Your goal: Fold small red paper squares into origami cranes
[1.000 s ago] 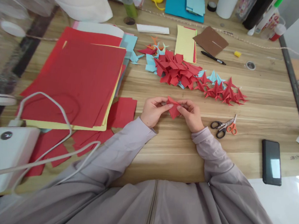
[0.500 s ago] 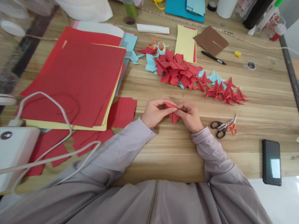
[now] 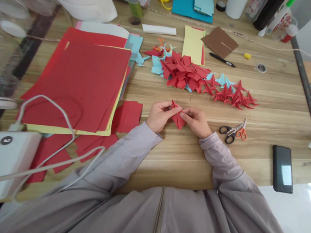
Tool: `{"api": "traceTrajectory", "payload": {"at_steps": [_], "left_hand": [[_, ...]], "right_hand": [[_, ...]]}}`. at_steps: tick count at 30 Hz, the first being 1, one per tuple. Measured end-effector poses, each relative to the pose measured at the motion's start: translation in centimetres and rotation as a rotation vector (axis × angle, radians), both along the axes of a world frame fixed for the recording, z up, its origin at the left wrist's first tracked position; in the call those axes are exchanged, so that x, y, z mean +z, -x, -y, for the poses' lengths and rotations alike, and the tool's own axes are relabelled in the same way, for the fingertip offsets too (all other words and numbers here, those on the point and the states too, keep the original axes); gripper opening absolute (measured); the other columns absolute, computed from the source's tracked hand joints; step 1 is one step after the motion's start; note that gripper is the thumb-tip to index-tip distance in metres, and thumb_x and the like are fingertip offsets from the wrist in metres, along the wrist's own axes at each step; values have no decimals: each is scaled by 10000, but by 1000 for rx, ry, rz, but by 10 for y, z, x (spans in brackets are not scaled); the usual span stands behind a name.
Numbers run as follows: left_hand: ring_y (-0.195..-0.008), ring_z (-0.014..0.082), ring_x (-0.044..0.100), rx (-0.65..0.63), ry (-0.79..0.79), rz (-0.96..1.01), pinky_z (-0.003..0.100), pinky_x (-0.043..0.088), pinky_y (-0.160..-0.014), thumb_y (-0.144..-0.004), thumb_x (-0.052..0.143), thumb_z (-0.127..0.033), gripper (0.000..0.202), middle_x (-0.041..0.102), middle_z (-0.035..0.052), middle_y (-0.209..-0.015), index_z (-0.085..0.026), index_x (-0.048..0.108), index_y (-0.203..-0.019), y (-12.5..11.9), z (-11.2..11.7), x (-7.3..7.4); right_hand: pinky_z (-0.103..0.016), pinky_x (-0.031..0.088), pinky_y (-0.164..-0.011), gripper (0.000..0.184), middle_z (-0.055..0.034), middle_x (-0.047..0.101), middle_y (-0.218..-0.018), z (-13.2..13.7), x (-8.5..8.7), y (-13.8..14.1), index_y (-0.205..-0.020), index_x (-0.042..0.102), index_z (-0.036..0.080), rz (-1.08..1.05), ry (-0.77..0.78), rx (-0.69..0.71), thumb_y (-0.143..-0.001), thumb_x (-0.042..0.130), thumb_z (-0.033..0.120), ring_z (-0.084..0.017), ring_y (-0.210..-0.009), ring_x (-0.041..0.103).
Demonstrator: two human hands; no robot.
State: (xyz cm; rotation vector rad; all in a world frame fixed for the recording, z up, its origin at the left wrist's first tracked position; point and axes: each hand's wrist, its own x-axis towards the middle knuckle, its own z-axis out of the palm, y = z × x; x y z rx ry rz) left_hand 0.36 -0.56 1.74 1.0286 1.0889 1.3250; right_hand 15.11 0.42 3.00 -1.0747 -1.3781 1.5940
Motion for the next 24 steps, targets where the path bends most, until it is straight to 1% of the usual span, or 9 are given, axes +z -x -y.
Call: {"api": "traceTrajectory", "payload": {"at_steps": [3, 6, 11, 17, 24], "left_hand": [[-613, 106, 565, -26, 26, 97, 240, 450, -613, -669, 732, -320, 164, 661, -2, -678, -178, 734, -751, 3, 0, 0], [-592, 108, 570, -49, 75, 188, 237, 455, -580, -643, 715, -265, 154, 662, -9, -669, -199, 742, -779, 5, -1, 1], [-555, 88, 547, -20, 101, 180, 211, 438, -536, -585, 720, -221, 99, 641, -19, -627, -186, 716, -677, 6, -1, 2], [-548, 97, 567, 4, 167, 220, 216, 459, -527, -606, 688, -249, 72, 654, -11, -607, -183, 703, -629, 4, -2, 5], [-558, 103, 580, 50, 134, 256, 216, 469, -526, -621, 675, -265, 90, 671, 1, -606, -185, 711, -601, 3, -3, 2]], "right_hand": [[-245, 380, -557, 308, 21, 584, -600, 0, 1, -1, -681, 620, 166, -15, 34, -16, -656, 739, 450, -95, -552, 467], [-238, 357, -541, 276, 34, 546, -562, -1, 1, -4, -625, 599, 167, -38, 49, -29, -648, 737, 405, -88, -531, 439], [-243, 355, -532, 289, 35, 530, -542, -1, 4, -4, -600, 593, 170, -11, 35, -5, -640, 732, 420, -90, -522, 427], [-238, 368, -517, 351, 22, 575, -558, 1, 9, -1, -615, 606, 164, 0, 28, -2, -619, 764, 477, -89, -521, 461], [-233, 383, -513, 355, 9, 613, -590, -1, 4, -2, -641, 627, 153, 24, 21, -9, -606, 782, 471, -89, -529, 496]]}}
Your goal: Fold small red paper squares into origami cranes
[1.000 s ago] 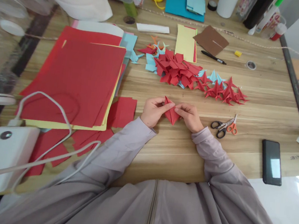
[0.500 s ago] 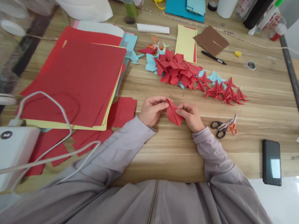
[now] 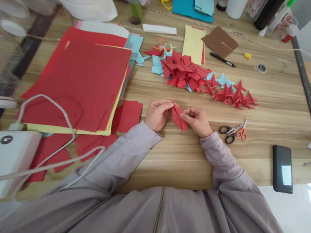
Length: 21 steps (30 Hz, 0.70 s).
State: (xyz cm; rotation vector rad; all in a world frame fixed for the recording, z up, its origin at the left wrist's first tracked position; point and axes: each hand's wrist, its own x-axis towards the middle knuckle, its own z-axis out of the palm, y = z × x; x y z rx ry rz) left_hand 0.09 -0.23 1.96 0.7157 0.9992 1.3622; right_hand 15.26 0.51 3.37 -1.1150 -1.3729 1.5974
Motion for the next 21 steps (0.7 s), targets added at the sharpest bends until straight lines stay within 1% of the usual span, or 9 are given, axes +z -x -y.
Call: {"api": "traceTrajectory", "payload": {"at_steps": [5, 9, 10, 11, 13, 15, 17, 21], "left_hand": [[-556, 111, 580, -11, -8, -5, 225, 469, -514, -647, 684, -305, 132, 660, 5, -604, -181, 703, -604, -1, 0, -1], [-513, 103, 542, -14, -14, -20, 230, 440, -489, -704, 674, -462, 323, 611, 10, -550, -174, 666, -558, -2, 1, -1], [-513, 102, 536, -17, -24, -50, 231, 436, -492, -698, 682, -480, 334, 608, 9, -551, -173, 668, -566, -2, 1, -1], [-521, 100, 533, -27, -43, -96, 231, 433, -501, -675, 712, -472, 316, 610, 6, -560, -172, 674, -582, -1, 1, -1], [-538, 95, 527, -60, -93, -208, 228, 427, -523, -607, 785, -400, 251, 619, -1, -580, -167, 692, -624, -1, 2, 0], [-535, 89, 512, -86, -120, -296, 226, 413, -530, -571, 816, -341, 229, 609, -8, -565, -156, 695, -631, -1, 4, 0], [-524, 86, 501, -91, -106, -318, 228, 403, -527, -588, 807, -337, 223, 598, -11, -546, -149, 695, -631, -1, 4, 0], [-521, 84, 501, -68, -68, -260, 226, 399, -524, -639, 772, -381, 242, 600, -11, -545, -151, 695, -622, -1, 3, -2]], "right_hand": [[-233, 368, -488, 364, 18, 591, -556, 0, -1, 0, -627, 613, 157, 26, -7, 4, -609, 771, 485, -84, -498, 467], [-232, 351, -472, 357, 27, 560, -527, 0, 0, -1, -614, 601, 162, 42, -22, 7, -617, 764, 479, -79, -477, 438], [-233, 356, -477, 357, 25, 565, -536, 0, 0, -1, -614, 600, 163, 42, -24, 6, -619, 762, 481, -81, -484, 445], [-235, 365, -486, 360, 22, 572, -547, 0, 0, 0, -615, 601, 163, 41, -26, 5, -621, 759, 486, -83, -494, 454], [-235, 376, -498, 369, 22, 573, -553, 0, 1, 0, -613, 597, 163, 39, -31, 2, -624, 754, 497, -84, -506, 462], [-232, 375, -497, 379, 29, 560, -543, 0, 0, 0, -607, 590, 163, 47, -37, 2, -623, 753, 504, -80, -502, 457], [-230, 374, -492, 377, 28, 567, -545, 0, -1, 0, -613, 595, 161, 52, -45, 4, -615, 762, 499, -79, -501, 459], [-231, 392, -493, 361, 4, 623, -591, 0, -4, 1, -648, 626, 155, 35, -39, 2, -600, 782, 477, -89, -520, 499]]}}
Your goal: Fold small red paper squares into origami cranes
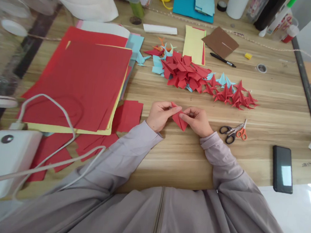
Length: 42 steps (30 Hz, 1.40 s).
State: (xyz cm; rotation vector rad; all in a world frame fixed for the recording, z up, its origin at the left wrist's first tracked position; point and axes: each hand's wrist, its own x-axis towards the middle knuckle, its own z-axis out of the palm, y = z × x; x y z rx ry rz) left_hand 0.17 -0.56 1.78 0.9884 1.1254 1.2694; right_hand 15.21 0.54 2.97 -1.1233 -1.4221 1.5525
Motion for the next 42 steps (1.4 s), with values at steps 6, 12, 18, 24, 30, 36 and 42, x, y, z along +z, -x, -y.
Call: {"api": "traceTrajectory", "payload": {"at_steps": [6, 12, 18, 24, 30, 36, 42], "left_hand": [[-523, 115, 565, -9, 63, 129, 255, 452, -541, -708, 690, -502, 366, 641, 19, -568, -152, 693, -601, -1, 0, 0], [-519, 137, 595, 59, 75, 103, 263, 448, -509, -732, 617, -612, 492, 614, 24, -518, -166, 631, -526, -2, -2, -3], [-558, 134, 604, 20, 87, 204, 257, 456, -511, -715, 607, -646, 498, 646, 33, -590, -165, 670, -604, 0, -3, 1], [-527, 79, 538, 37, 19, 182, 216, 439, -532, -548, 822, -294, 215, 620, -30, -578, -175, 707, -685, 1, -1, -1], [-495, 73, 485, 30, -24, 38, 217, 397, -503, -599, 789, -317, 224, 581, -20, -523, -148, 648, -558, -1, -2, 0], [-447, 66, 437, 12, -17, 30, 211, 342, -457, -688, 722, -446, 387, 506, -27, -445, -147, 587, -481, -1, 0, 2], [-433, 68, 442, 62, -29, -2, 215, 343, -444, -736, 641, -555, 502, 505, -9, -439, -145, 574, -454, -3, 2, 4]], "right_hand": [[-230, 405, -488, 370, 3, 625, -585, 0, 1, 0, -645, 626, 155, 7, 15, 18, -582, 795, 478, -91, -511, 506], [-229, 361, -454, 367, 17, 581, -525, 1, 3, -1, -627, 620, 160, 28, 6, 43, -611, 775, 492, -85, -470, 453], [-226, 335, -457, 372, 29, 551, -510, 1, 3, -1, -615, 621, 164, -11, 33, 5, -633, 754, 511, -83, -478, 428], [-227, 363, -506, 372, 31, 562, -555, 0, 3, -1, -634, 612, 166, -88, 39, -37, -659, 742, 513, -80, -512, 451], [-227, 373, -518, 370, 16, 581, -600, 0, -1, -2, -696, 629, 147, 84, -72, 63, -643, 765, 487, -84, -534, 469], [-218, 349, -475, 393, 17, 567, -551, 0, -1, -2, -652, 621, 132, 151, -73, 85, -618, 773, 493, -78, -498, 442], [-222, 349, -470, 379, 15, 562, -542, 1, -1, -2, -635, 614, 138, 159, -88, 82, -630, 762, 487, -83, -492, 447]]}}
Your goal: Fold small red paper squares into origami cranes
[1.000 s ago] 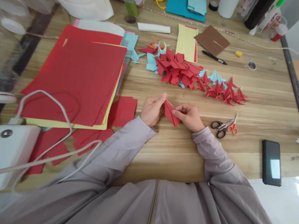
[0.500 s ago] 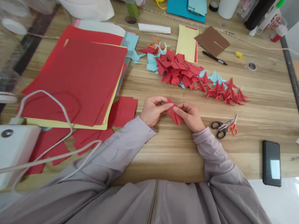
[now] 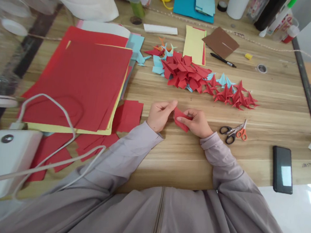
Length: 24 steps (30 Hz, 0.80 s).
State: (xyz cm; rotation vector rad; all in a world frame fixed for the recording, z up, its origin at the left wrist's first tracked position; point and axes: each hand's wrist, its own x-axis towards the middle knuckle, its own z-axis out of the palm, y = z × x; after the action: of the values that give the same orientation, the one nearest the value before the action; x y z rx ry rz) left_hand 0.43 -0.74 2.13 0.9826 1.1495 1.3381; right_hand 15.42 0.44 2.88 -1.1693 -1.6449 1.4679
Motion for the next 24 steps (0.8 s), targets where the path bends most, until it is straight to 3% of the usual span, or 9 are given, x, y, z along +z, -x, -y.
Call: {"api": "traceTrajectory", "payload": {"at_steps": [3, 5, 8, 13, 20, 24], "left_hand": [[-474, 77, 494, -19, -16, 57, 215, 395, -475, -701, 687, -526, 407, 574, -1, -504, -152, 650, -544, 0, -1, 1], [-527, 85, 538, -37, -38, 58, 219, 440, -527, -585, 803, -410, 275, 637, -1, -585, -163, 710, -663, 0, -1, 1], [-575, 98, 580, -31, -44, 37, 234, 476, -584, -488, 853, -266, 284, 683, 8, -648, -167, 730, -723, 1, -1, 0], [-539, 93, 568, 56, -3, 33, 229, 462, -550, -559, 815, -308, 200, 666, 7, -595, -156, 703, -626, 0, -2, -3], [-495, 83, 521, -1, 9, 56, 219, 415, -506, -691, 723, -419, 299, 616, -6, -535, -154, 669, -563, 1, 0, 0], [-475, 82, 508, 11, 9, 36, 217, 404, -490, -699, 710, -463, 366, 591, -3, -503, -146, 647, -528, 1, 0, 1]], "right_hand": [[-221, 342, -469, 388, 20, 548, -531, 0, 0, 0, -639, 617, 141, -8, -5, -20, -645, 743, 507, -79, -489, 429], [-218, 331, -468, 392, 24, 537, -523, -1, -1, 0, -630, 616, 140, -7, -19, -36, -638, 747, 508, -75, -489, 413], [-217, 324, -468, 392, 28, 528, -517, -2, -1, 0, -629, 621, 137, 2, -29, -35, -633, 754, 505, -71, -486, 401], [-220, 338, -470, 385, 26, 530, -514, -1, -1, 0, -639, 624, 141, 20, -27, -12, -647, 745, 506, -78, -488, 415], [-220, 352, -483, 364, 25, 544, -539, 0, 0, 1, -632, 605, 144, 36, -45, 3, -641, 756, 474, -78, -503, 432], [-225, 352, -489, 351, 26, 540, -541, 1, 1, 1, -625, 601, 143, 28, -36, 1, -635, 762, 454, -80, -504, 437]]}}
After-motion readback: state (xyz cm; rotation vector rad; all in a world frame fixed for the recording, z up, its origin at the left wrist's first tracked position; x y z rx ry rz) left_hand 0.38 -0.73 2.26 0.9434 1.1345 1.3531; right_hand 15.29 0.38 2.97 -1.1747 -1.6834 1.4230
